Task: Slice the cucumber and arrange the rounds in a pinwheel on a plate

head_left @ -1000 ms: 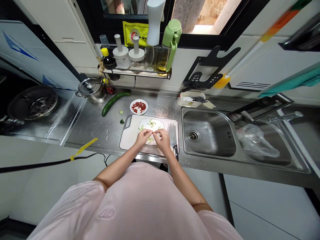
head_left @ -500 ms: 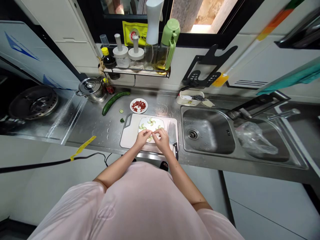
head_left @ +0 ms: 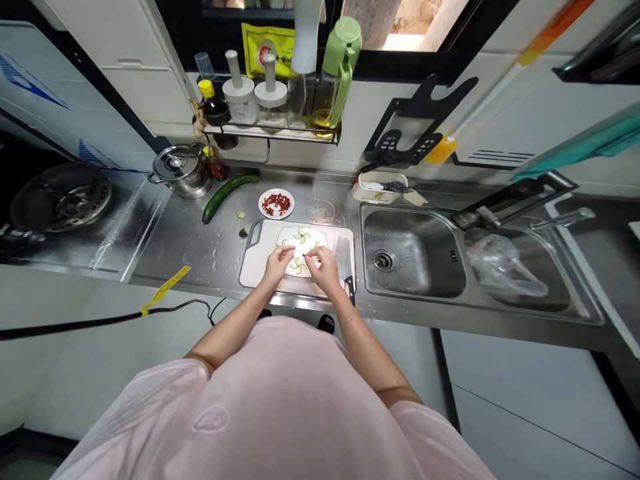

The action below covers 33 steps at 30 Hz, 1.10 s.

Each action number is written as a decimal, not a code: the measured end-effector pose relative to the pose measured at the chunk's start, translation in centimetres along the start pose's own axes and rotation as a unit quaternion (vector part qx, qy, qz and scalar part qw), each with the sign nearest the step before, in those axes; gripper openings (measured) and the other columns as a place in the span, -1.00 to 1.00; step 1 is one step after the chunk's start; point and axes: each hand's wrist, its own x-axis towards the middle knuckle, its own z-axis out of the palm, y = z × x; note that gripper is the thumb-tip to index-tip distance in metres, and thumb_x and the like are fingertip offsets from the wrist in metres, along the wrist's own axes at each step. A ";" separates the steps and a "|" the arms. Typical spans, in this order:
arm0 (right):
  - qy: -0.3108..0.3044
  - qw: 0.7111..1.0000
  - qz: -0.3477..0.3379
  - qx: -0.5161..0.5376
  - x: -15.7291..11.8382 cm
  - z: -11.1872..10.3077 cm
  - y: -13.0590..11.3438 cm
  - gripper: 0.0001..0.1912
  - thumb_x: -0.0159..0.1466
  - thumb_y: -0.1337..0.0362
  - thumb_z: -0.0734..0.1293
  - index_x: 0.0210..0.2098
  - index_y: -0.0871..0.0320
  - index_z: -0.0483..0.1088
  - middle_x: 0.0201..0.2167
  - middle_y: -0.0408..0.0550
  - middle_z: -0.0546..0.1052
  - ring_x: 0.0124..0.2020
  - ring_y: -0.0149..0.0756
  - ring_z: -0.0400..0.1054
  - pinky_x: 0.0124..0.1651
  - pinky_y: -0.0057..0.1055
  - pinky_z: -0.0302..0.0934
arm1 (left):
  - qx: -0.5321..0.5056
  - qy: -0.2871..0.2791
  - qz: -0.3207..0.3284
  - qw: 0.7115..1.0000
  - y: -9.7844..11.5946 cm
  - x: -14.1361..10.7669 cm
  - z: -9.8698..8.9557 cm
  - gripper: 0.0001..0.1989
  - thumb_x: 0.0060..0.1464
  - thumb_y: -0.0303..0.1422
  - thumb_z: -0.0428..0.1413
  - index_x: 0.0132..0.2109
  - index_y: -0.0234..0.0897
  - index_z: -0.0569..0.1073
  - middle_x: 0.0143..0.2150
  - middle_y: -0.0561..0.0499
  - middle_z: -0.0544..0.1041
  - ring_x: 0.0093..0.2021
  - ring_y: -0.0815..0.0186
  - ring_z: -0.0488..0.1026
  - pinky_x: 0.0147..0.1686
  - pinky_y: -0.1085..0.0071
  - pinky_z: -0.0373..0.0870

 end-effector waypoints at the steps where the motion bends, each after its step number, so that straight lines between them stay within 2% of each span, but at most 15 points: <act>1: -0.001 1.000 -0.001 -0.008 0.1 0.0 0.4 -0.91 0.25 0.27 0.23 -0.37 0.09 0.33 -0.33 -0.08 0.42 -0.21 -0.23 0.25 -0.08 -0.27 0.12 | 0.012 0.010 0.010 1.000 -0.1 0.2 -0.3 -0.71 -0.01 -0.19 0.13 -0.17 -0.26 0.50 -0.28 -0.04 0.50 -0.31 0.36 0.38 -0.26 0.43 0.29; 4: -0.028 0.999 0.003 -0.041 0.1 0.1 1.4 -0.92 0.25 0.28 0.24 -0.37 0.09 0.34 -0.32 -0.07 0.41 -0.18 -0.21 0.22 -0.07 -0.28 0.10 | 0.075 0.031 0.027 0.996 -1.0 0.8 -1.2 -0.73 -0.01 -0.20 0.13 -0.19 -0.26 0.50 -0.28 -0.02 0.51 -0.42 0.40 0.33 -0.36 0.47 0.26; 7: -0.086 0.992 0.009 -0.088 -0.3 0.7 2.2 -0.91 0.25 0.27 0.25 -0.38 0.09 0.36 -0.31 -0.06 0.39 -0.15 -0.18 0.19 -0.09 -0.30 0.09 | 0.182 0.041 0.041 0.982 -2.2 1.0 -1.9 -0.77 0.01 -0.24 0.12 -0.19 -0.23 0.50 -0.31 0.03 0.50 -0.50 0.45 0.26 -0.42 0.49 0.23; 10: -0.140 0.980 0.015 -0.137 -0.6 1.5 2.6 -0.90 0.26 0.26 0.24 -0.36 0.10 0.38 -0.28 -0.03 0.38 -0.14 -0.17 0.15 -0.12 -0.30 0.07 | 0.283 0.027 0.064 0.957 -3.0 1.0 -2.1 -0.81 0.03 -0.29 0.10 -0.19 -0.21 0.49 -0.29 0.05 0.50 -0.49 0.45 0.28 -0.37 0.48 0.26; 13: -0.167 0.970 0.017 -0.176 -0.7 2.1 2.7 -0.89 0.26 0.29 0.23 -0.35 0.11 0.39 -0.26 -0.02 0.37 -0.13 -0.16 0.13 -0.13 -0.30 0.04 | 0.357 0.006 0.092 0.930 -3.4 0.9 -2.0 -0.83 0.04 -0.34 0.09 -0.19 -0.21 0.49 -0.28 0.04 0.49 -0.40 0.40 0.35 -0.29 0.45 0.29; 19: -0.190 0.959 0.007 -0.210 -0.4 2.7 3.0 -0.84 0.29 0.29 0.20 -0.32 0.12 0.41 -0.24 0.01 0.37 -0.13 -0.16 0.10 -0.12 -0.30 0.01 | 0.450 -0.021 0.109 0.886 -3.2 1.0 -1.3 -0.86 0.05 -0.36 0.09 -0.21 -0.17 0.48 -0.28 0.02 0.48 -0.19 0.29 0.39 -0.14 0.39 0.25; 26: -0.200 0.953 -0.007 -0.228 -0.3 3.1 3.4 -0.82 0.29 0.28 0.19 -0.31 0.13 0.43 -0.23 0.03 0.36 -0.13 -0.16 0.09 -0.08 -0.27 -0.01 | 0.513 -0.037 0.081 0.854 -2.9 1.1 -0.3 -0.86 0.08 -0.32 0.08 -0.19 -0.16 0.47 -0.23 -0.01 0.48 -0.14 0.25 0.37 -0.13 0.33 0.20; 33: -0.195 0.951 -0.009 -0.242 -0.4 3.3 3.5 -0.81 0.29 0.28 0.18 -0.31 0.14 0.43 -0.22 0.03 0.35 -0.14 -0.16 0.08 -0.08 -0.28 -0.01 | 0.543 -0.042 0.076 0.835 -3.3 1.3 0.3 -0.86 0.07 -0.30 0.09 -0.20 -0.15 0.47 -0.19 -0.02 0.47 -0.09 0.20 0.36 -0.11 0.28 0.18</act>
